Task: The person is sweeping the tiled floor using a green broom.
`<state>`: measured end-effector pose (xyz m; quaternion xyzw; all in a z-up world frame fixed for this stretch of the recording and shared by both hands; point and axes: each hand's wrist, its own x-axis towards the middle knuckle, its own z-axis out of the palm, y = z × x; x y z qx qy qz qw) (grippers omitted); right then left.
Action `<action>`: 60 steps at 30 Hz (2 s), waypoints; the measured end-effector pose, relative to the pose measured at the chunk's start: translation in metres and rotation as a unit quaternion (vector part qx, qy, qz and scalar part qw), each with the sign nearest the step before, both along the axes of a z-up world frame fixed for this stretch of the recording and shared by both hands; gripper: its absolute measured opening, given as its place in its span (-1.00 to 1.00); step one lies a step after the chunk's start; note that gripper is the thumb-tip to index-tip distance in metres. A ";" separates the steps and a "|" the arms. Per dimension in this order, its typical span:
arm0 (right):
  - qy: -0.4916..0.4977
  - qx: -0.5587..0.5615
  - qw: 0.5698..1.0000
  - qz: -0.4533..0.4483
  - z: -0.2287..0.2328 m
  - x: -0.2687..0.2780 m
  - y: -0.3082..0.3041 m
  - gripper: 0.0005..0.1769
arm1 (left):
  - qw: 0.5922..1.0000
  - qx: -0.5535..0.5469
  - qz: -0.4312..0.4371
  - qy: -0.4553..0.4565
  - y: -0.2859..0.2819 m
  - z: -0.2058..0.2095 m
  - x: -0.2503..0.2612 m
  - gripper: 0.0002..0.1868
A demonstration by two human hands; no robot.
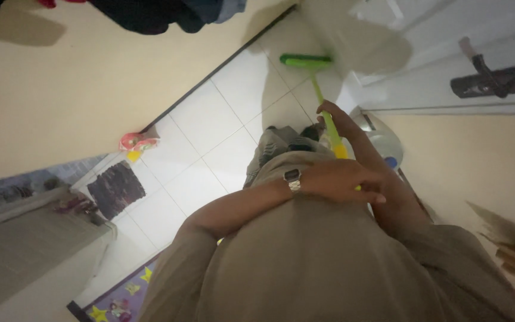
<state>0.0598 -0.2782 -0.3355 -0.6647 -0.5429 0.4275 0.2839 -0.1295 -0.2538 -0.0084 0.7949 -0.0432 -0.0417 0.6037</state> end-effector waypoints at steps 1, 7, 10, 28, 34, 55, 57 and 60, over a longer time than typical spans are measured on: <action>0.002 0.000 1.000 -0.006 0.000 0.003 -0.005 -0.79 | 1.000 0.000 -0.006 0.002 -0.005 -0.001 0.004 -0.53; 0.115 0.256 0.958 0.056 -0.014 0.019 -0.044 -0.54 | 0.999 -0.011 -0.048 0.014 -0.037 -0.005 0.023 -0.52; 0.028 0.155 0.987 0.028 -0.019 0.021 -0.059 -0.78 | 0.999 -0.004 -0.045 -0.003 -0.051 -0.008 0.031 -0.51; 0.006 0.169 0.982 -0.089 0.021 -0.048 -0.088 -0.81 | 0.979 0.054 -0.197 0.014 -0.037 0.005 -0.021 -0.50; -0.027 0.081 0.983 -0.164 0.019 -0.093 -0.091 -0.77 | 0.977 -0.040 -0.208 -0.033 -0.013 -0.012 -0.072 -0.52; -0.014 0.084 0.938 -0.337 -0.009 -0.166 -0.121 -0.73 | 0.965 0.096 -0.242 0.006 -0.019 -0.023 -0.123 -0.54; -0.017 0.139 0.922 -0.362 -0.018 -0.169 -0.120 -0.72 | 0.981 0.043 -0.185 -0.041 -0.025 -0.037 -0.132 -0.57; -0.087 0.178 0.916 -0.348 -0.038 -0.175 -0.124 -0.68 | 0.984 0.036 -0.166 -0.051 -0.022 -0.026 -0.135 -0.65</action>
